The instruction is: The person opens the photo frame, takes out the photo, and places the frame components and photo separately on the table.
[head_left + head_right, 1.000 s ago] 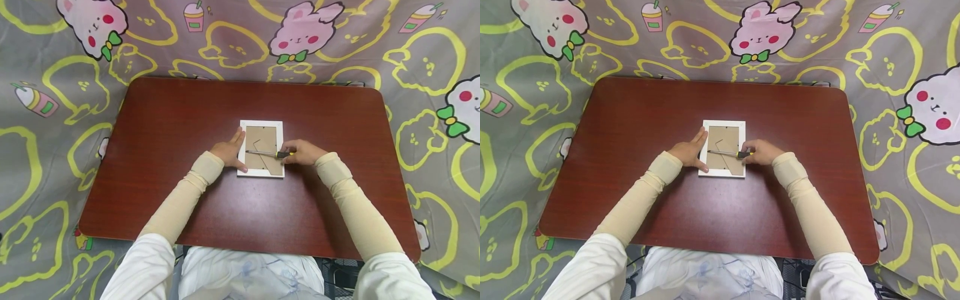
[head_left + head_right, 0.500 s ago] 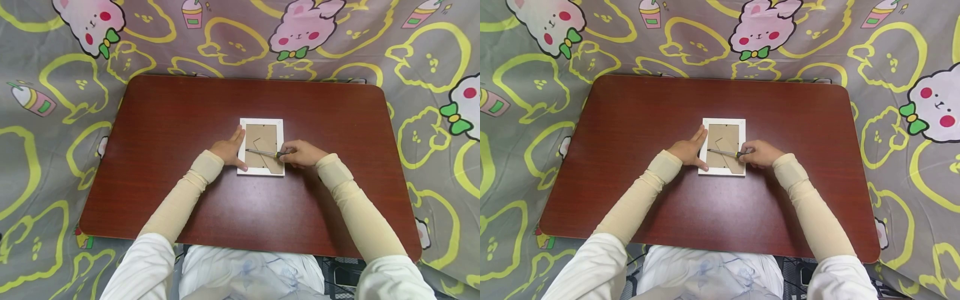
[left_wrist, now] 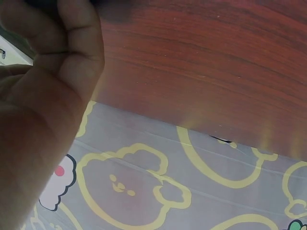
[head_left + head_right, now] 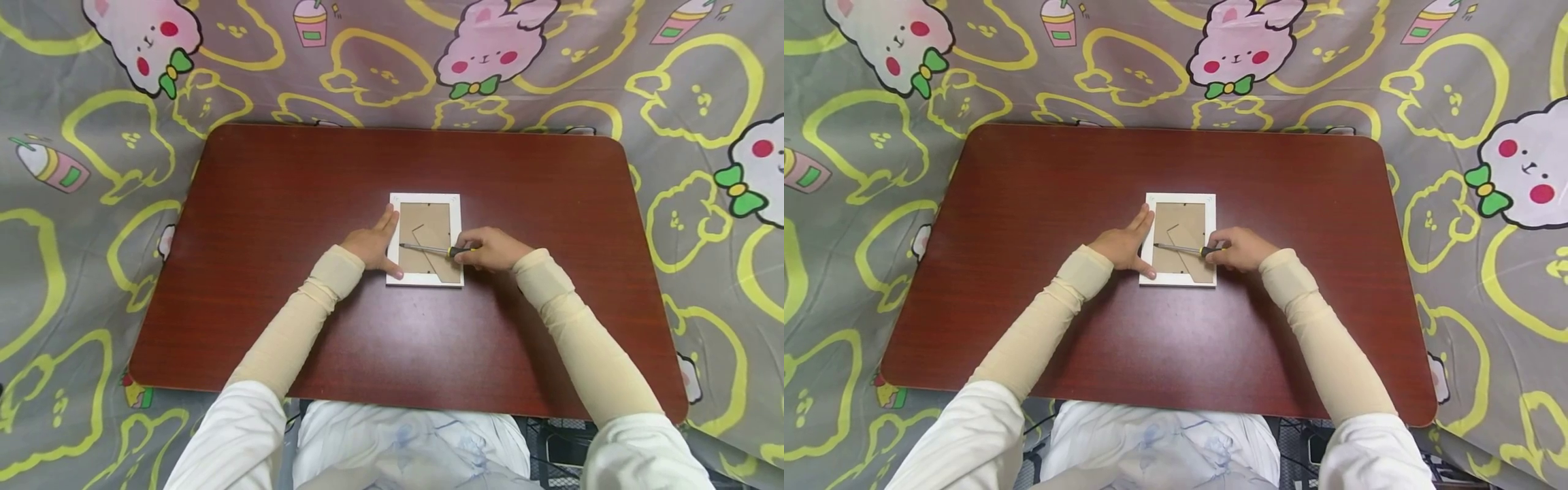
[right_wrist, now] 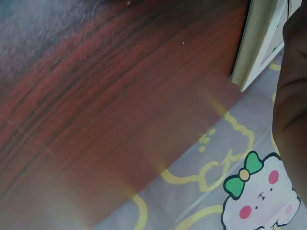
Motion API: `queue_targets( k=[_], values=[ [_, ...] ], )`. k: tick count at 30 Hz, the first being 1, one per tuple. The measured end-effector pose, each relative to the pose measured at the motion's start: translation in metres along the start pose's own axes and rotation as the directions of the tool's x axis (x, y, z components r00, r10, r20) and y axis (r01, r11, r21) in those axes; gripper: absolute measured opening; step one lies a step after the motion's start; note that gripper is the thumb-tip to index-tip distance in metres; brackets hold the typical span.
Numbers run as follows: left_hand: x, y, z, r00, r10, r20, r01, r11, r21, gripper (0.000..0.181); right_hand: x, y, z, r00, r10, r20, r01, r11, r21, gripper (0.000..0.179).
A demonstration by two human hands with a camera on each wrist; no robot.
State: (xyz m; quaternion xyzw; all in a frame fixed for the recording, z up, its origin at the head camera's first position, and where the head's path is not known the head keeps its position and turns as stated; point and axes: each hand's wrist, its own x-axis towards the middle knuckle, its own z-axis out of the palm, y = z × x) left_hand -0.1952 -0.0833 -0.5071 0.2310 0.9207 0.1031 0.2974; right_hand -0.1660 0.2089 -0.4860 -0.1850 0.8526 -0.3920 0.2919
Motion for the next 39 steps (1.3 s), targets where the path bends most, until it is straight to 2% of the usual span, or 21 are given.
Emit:
queue_targets(
  k=[3, 10, 13, 18, 20, 28, 31, 35, 39],
  values=[
    [0.0, 0.0, 0.001, 1.0, -0.002, -0.003, 0.002, 1.0, -0.003, 0.144, 0.001, -0.001, -0.002, 0.999, 0.03, 0.036, -0.032, 0.998, 0.053, 0.005],
    [0.0, -0.001, 0.001, 1.0, 0.002, -0.001, -0.002, 1.0, 0.007, 0.144, 0.005, -0.004, -0.006, 0.993, 0.072, 0.089, -0.081, 0.992, 0.097, 0.006],
    [0.0, -0.001, -0.001, 1.0, 0.002, 0.005, -0.002, 1.0, 0.01, 0.144, 0.005, -0.005, -0.005, 0.996, 0.059, 0.071, -0.064, 0.996, 0.066, 0.005],
    [-0.001, 0.0, -0.003, 1.0, 0.006, 0.003, -0.006, 1.0, 0.003, 0.144, 0.005, -0.007, -0.003, 1.0, -0.024, -0.016, 0.023, 0.998, -0.061, 0.009],
    [-0.002, 0.001, -0.003, 1.0, 0.007, -0.003, -0.008, 1.0, -0.001, 0.143, 0.005, -0.006, -0.003, 0.999, -0.035, -0.033, 0.032, 0.996, -0.085, 0.01],
    [-0.004, 0.0, -0.002, 1.0, 0.009, -0.016, -0.009, 1.0, -0.005, 0.142, 0.014, 0.009, -0.008, 0.999, 0.051, 0.018, -0.052, 0.996, 0.071, 0.007],
    [-0.003, 0.0, -0.002, 1.0, 0.018, -0.017, -0.018, 1.0, -0.003, 0.142, 0.018, 0.011, -0.011, 0.997, 0.075, 0.027, -0.077, 0.994, 0.083, 0.008],
    [-0.001, -0.001, 0.0, 0.999, 0.033, -0.018, -0.033, 0.999, -0.009, 0.142, 0.019, 0.001, -0.017, 0.998, 0.057, 0.024, -0.057, 0.998, 0.002, 0.007],
    [-0.002, -0.002, 0.001, 1.0, 0.027, -0.008, -0.027, 1.0, -0.016, 0.142, 0.021, -0.019, -0.022, 1.0, -0.017, 0.019, 0.02, 0.991, -0.132, 0.005]
  ],
)
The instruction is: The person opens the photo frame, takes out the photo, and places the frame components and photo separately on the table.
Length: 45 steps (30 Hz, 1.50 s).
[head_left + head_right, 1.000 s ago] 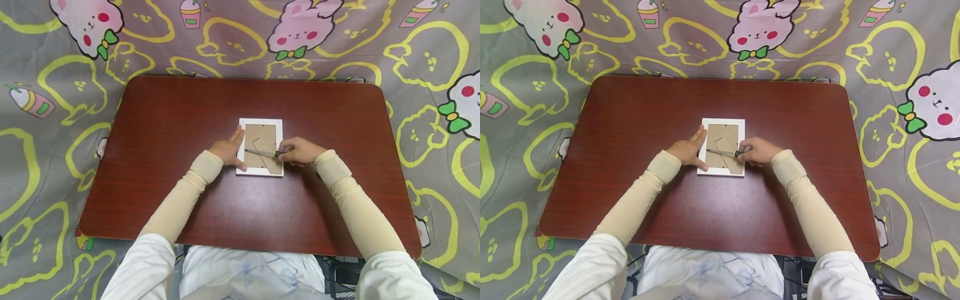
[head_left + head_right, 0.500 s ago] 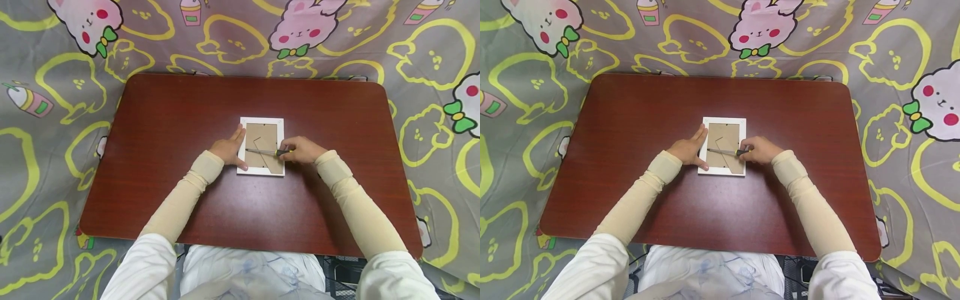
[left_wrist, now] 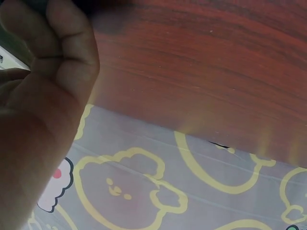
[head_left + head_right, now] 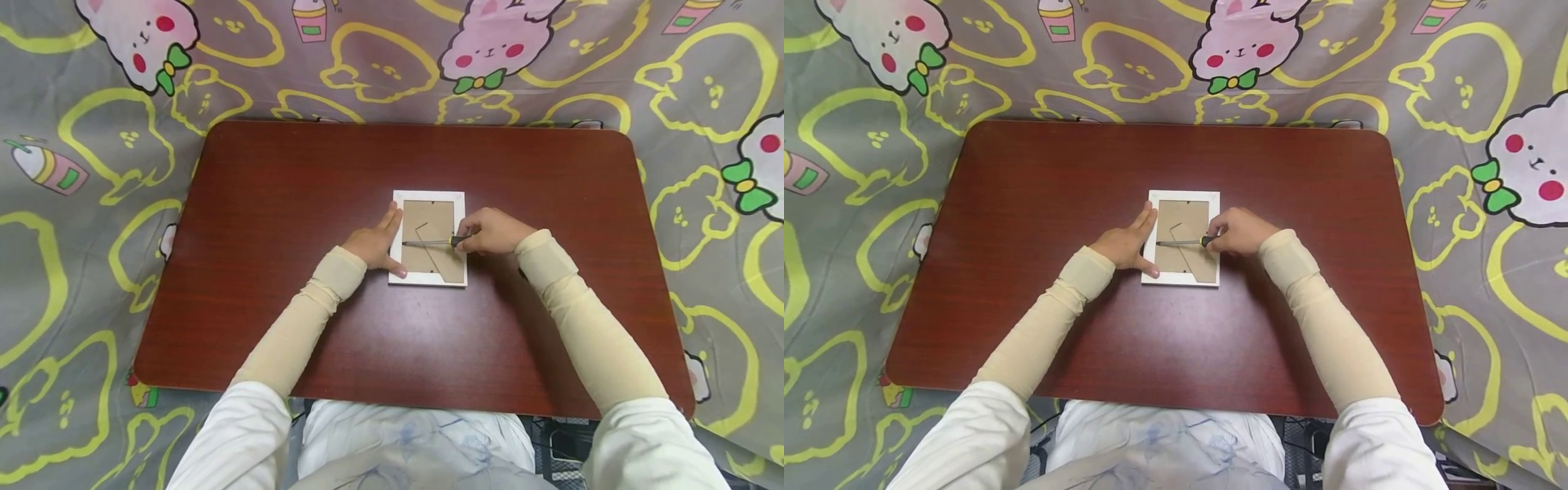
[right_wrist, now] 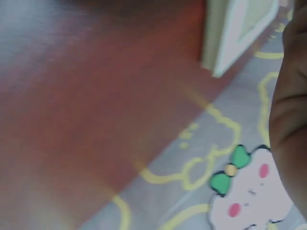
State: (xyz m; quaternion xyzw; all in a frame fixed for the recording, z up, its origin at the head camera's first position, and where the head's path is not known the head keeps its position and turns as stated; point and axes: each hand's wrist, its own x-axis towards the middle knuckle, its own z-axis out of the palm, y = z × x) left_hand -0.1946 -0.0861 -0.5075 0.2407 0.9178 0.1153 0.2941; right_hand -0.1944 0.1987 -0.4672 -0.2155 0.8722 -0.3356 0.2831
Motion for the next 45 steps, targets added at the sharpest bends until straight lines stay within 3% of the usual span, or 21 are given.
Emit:
queue_targets(
  k=[9, 17, 21, 24, 34, 41, 45],
  values=[
    [0.001, -0.003, 0.001, 1.0, 0.002, -0.001, -0.002, 1.0, -0.013, 0.143, 0.003, -0.051, -0.012, 0.995, -0.101, 0.01, 0.099, 0.955, -0.279, 0.005],
    [0.004, -0.003, 0.001, 1.0, -0.001, 0.008, 0.001, 1.0, -0.008, 0.143, 0.006, -0.085, -0.016, 0.994, -0.112, 0.017, 0.11, 0.918, -0.38, 0.016],
    [0.004, -0.001, 0.0, 1.0, -0.002, 0.004, 0.002, 1.0, -0.006, 0.142, 0.008, -0.098, -0.016, 0.996, -0.083, 0.016, 0.082, 0.91, -0.406, 0.036],
    [0.003, -0.001, -0.001, 1.0, -0.003, 0.001, 0.003, 1.0, -0.018, 0.142, 0.011, -0.109, -0.016, 0.999, -0.051, 0.019, 0.054, 0.906, -0.419, 0.041],
    [0.002, -0.002, -0.001, 0.999, -0.003, -0.033, 0.004, 1.0, 0.011, 0.141, 0.022, -0.138, -0.014, 0.999, 0.038, 0.002, -0.032, 0.875, -0.482, 0.034],
    [0.008, -0.005, 0.003, 1.0, -0.004, -0.029, 0.004, 1.0, 0.016, 0.144, 0.029, -0.165, -0.01, 0.992, 0.122, 0.018, -0.096, 0.853, -0.513, 0.009],
    [0.009, -0.006, 0.002, 1.0, -0.007, -0.023, 0.007, 1.0, 0.004, 0.142, 0.033, -0.177, -0.006, 0.985, 0.169, 0.028, -0.129, 0.842, -0.524, 0.012]
  ],
)
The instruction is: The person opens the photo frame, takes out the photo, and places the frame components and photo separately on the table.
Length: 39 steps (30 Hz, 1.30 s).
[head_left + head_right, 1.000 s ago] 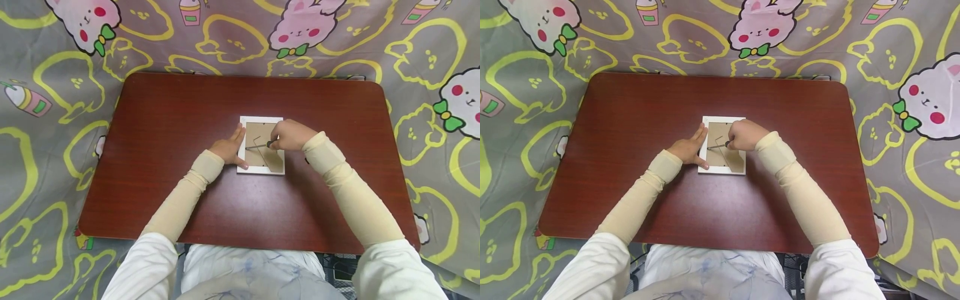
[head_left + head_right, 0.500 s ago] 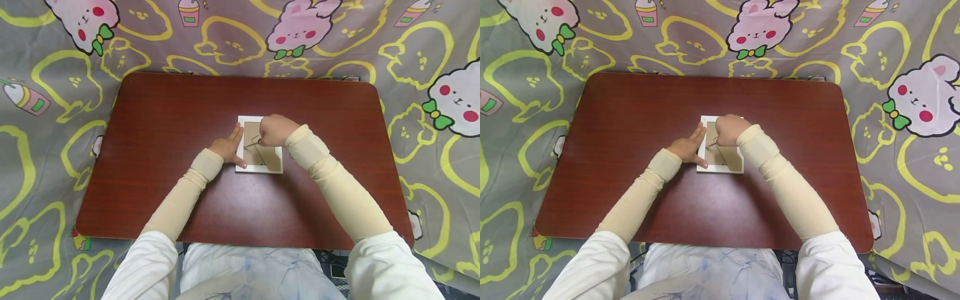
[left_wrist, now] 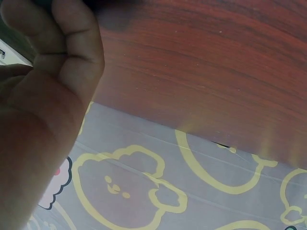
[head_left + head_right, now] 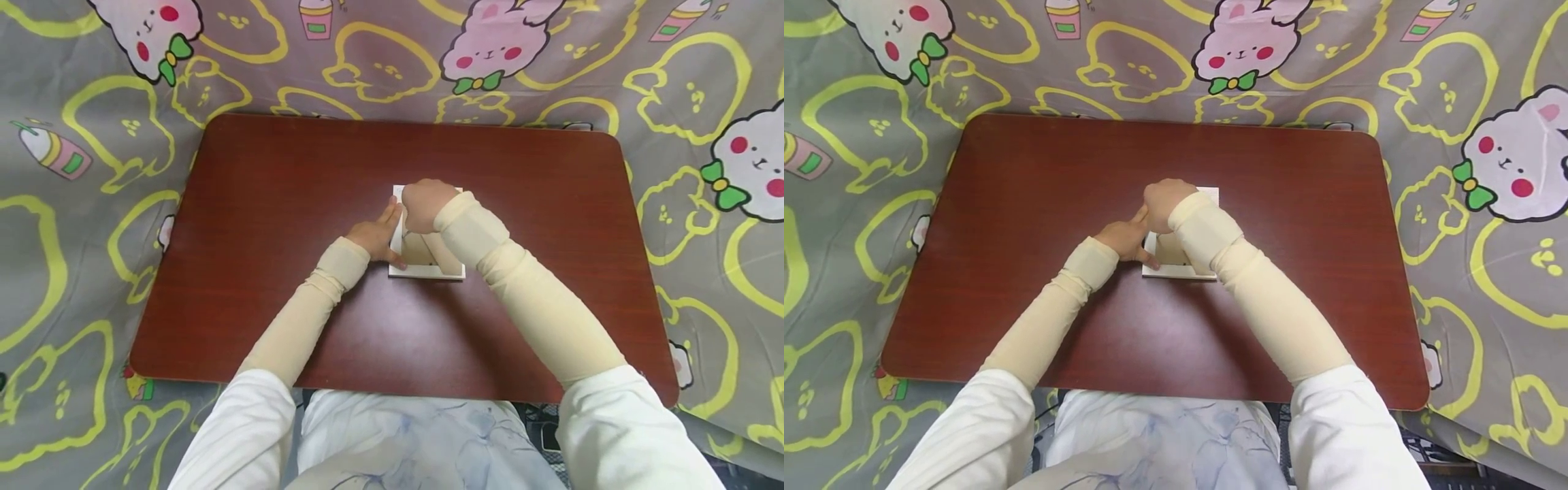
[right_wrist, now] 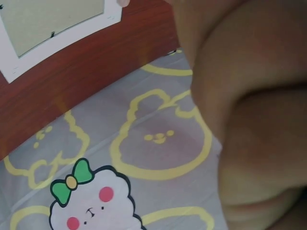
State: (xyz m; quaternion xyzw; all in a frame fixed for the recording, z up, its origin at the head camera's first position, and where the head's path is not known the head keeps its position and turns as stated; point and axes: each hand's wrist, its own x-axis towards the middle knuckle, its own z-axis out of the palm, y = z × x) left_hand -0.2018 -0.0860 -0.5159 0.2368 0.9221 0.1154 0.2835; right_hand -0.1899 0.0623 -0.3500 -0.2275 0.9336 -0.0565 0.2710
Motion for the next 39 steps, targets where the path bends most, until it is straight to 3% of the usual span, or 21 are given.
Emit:
queue_targets(
  k=[6, 10, 12, 16, 20, 23, 25, 29, 32, 34, 36, 39],
  values=[
    [0.002, -0.003, -0.002, 1.0, 0.004, 0.002, -0.004, 1.0, -0.019, 0.141, 0.005, -0.011, -0.004, 0.999, 0.013, 0.035, -0.012, 1.0, -0.025, 0.026],
    [0.001, -0.003, -0.001, 1.0, -0.002, -0.008, 0.002, 1.0, -0.01, 0.142, 0.006, -0.003, 0.0, 1.0, 0.009, 0.017, -0.008, 1.0, -0.018, 0.02],
    [0.0, -0.001, -0.001, 1.0, -0.002, -0.01, 0.002, 1.0, -0.007, 0.141, 0.003, 0.01, 0.004, 1.0, 0.006, -0.005, -0.006, 1.0, 0.004, 0.012],
    [-0.001, 0.003, -0.003, 1.0, -0.013, -0.009, 0.013, 1.0, 0.003, 0.141, -0.004, 0.054, 0.019, 0.999, -0.022, -0.035, 0.026, 0.991, 0.13, 0.014],
    [0.0, 0.005, -0.003, 1.0, -0.014, 0.005, 0.014, 1.0, 0.011, 0.142, -0.013, 0.104, 0.043, 0.996, 0.007, -0.092, 0.022, 0.948, 0.317, 0.015],
    [0.001, 0.005, -0.002, 1.0, -0.011, 0.014, 0.011, 1.0, 0.008, 0.143, -0.02, 0.13, 0.06, 0.973, 0.11, -0.203, 0.002, 0.875, 0.483, 0.022],
    [0.001, 0.003, -0.002, 1.0, -0.017, 0.014, 0.017, 1.0, 0.0, 0.143, -0.023, 0.138, 0.069, 0.932, 0.207, -0.298, 0.021, 0.789, 0.614, 0.028],
    [0.001, 0.0, 0.0, 1.0, -0.026, 0.007, 0.026, 1.0, -0.015, 0.144, -0.02, 0.139, 0.082, 0.805, 0.402, -0.436, 0.161, 0.56, 0.813, 0.038],
    [0.0, -0.001, 0.001, 1.0, -0.027, 0.009, 0.027, 0.999, -0.025, 0.144, -0.011, 0.131, 0.086, 0.71, 0.496, -0.5, 0.29, 0.44, 0.85, 0.029],
    [-0.002, -0.002, 0.001, 1.0, -0.023, 0.009, 0.023, 0.999, -0.031, 0.143, -0.004, 0.125, 0.086, 0.663, 0.521, -0.538, 0.356, 0.412, 0.839, 0.018],
    [-0.004, -0.001, 0.0, 1.0, -0.018, 0.005, 0.019, 0.999, -0.033, 0.142, 0.003, 0.119, 0.085, 0.635, 0.523, -0.569, 0.405, 0.402, 0.821, 0.013],
    [-0.005, -0.001, -0.001, 1.0, -0.02, 0.002, 0.02, 1.0, -0.021, 0.142, 0.009, 0.11, 0.079, 0.64, 0.499, -0.584, 0.473, 0.343, 0.811, 0.012]
  ],
)
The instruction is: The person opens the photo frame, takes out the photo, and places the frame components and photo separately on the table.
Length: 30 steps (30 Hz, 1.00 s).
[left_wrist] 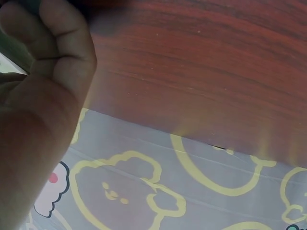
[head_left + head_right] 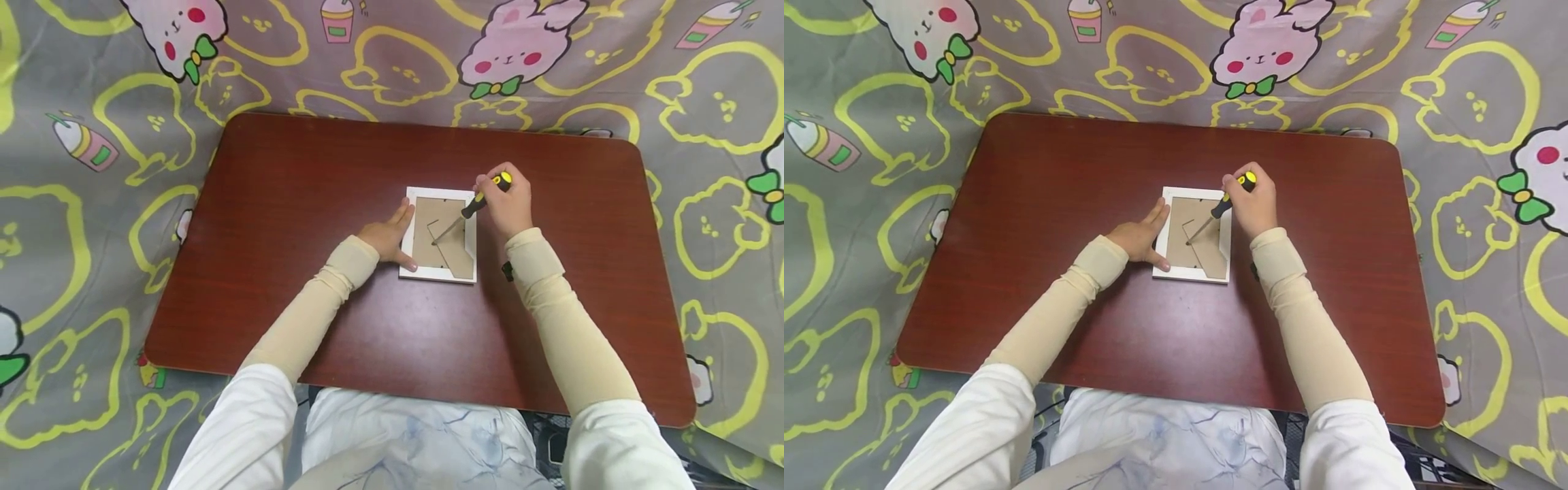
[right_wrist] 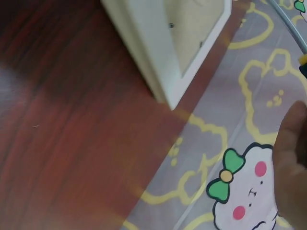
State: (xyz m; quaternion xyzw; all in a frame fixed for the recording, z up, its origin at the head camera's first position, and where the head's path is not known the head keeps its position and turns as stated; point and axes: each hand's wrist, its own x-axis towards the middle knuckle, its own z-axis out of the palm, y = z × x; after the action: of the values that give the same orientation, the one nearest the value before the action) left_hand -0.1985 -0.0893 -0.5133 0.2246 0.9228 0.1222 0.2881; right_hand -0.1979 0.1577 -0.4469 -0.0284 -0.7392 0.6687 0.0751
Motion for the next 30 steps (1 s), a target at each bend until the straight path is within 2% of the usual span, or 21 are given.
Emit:
queue_targets(
  k=[4, 6, 8, 12, 20, 25, 30],
  values=[
    [0.004, -0.001, 0.001, 1.0, -0.013, 0.007, 0.013, 1.0, 0.02, 0.143, 0.006, -0.003, 0.012, 0.998, 0.005, 0.056, -0.015, 0.985, 0.173, 0.01],
    [0.005, -0.001, 0.001, 1.0, -0.019, 0.013, 0.018, 1.0, 0.022, 0.144, 0.009, -0.002, 0.018, 0.997, 0.01, 0.074, -0.026, 0.976, 0.218, 0.011],
    [0.006, -0.001, 0.001, 1.0, -0.023, 0.022, 0.022, 1.0, 0.022, 0.144, 0.01, 0.0, 0.025, 0.996, 0.014, 0.083, -0.033, 0.973, 0.227, 0.013],
    [0.004, 0.0, 0.0, 0.999, -0.017, 0.03, 0.016, 1.0, 0.021, 0.143, 0.012, 0.002, 0.034, 0.995, 0.044, 0.084, -0.058, 0.984, 0.166, 0.014],
    [0.001, 0.001, 0.002, 0.999, -0.019, 0.029, 0.018, 0.999, 0.034, 0.143, 0.02, 0.014, 0.039, 0.992, 0.095, 0.079, -0.107, 0.981, 0.162, 0.016],
    [-0.003, 0.007, 0.0, 1.0, -0.03, -0.009, 0.03, 0.994, 0.101, 0.143, 0.026, 0.023, 0.038, 0.989, 0.129, 0.07, -0.141, 0.966, 0.215, 0.016],
    [-0.004, 0.015, -0.003, 0.998, -0.047, -0.041, 0.054, 0.98, 0.192, 0.144, 0.032, 0.032, 0.036, 0.982, 0.169, 0.089, -0.188, 0.935, 0.3, 0.016]
  ],
)
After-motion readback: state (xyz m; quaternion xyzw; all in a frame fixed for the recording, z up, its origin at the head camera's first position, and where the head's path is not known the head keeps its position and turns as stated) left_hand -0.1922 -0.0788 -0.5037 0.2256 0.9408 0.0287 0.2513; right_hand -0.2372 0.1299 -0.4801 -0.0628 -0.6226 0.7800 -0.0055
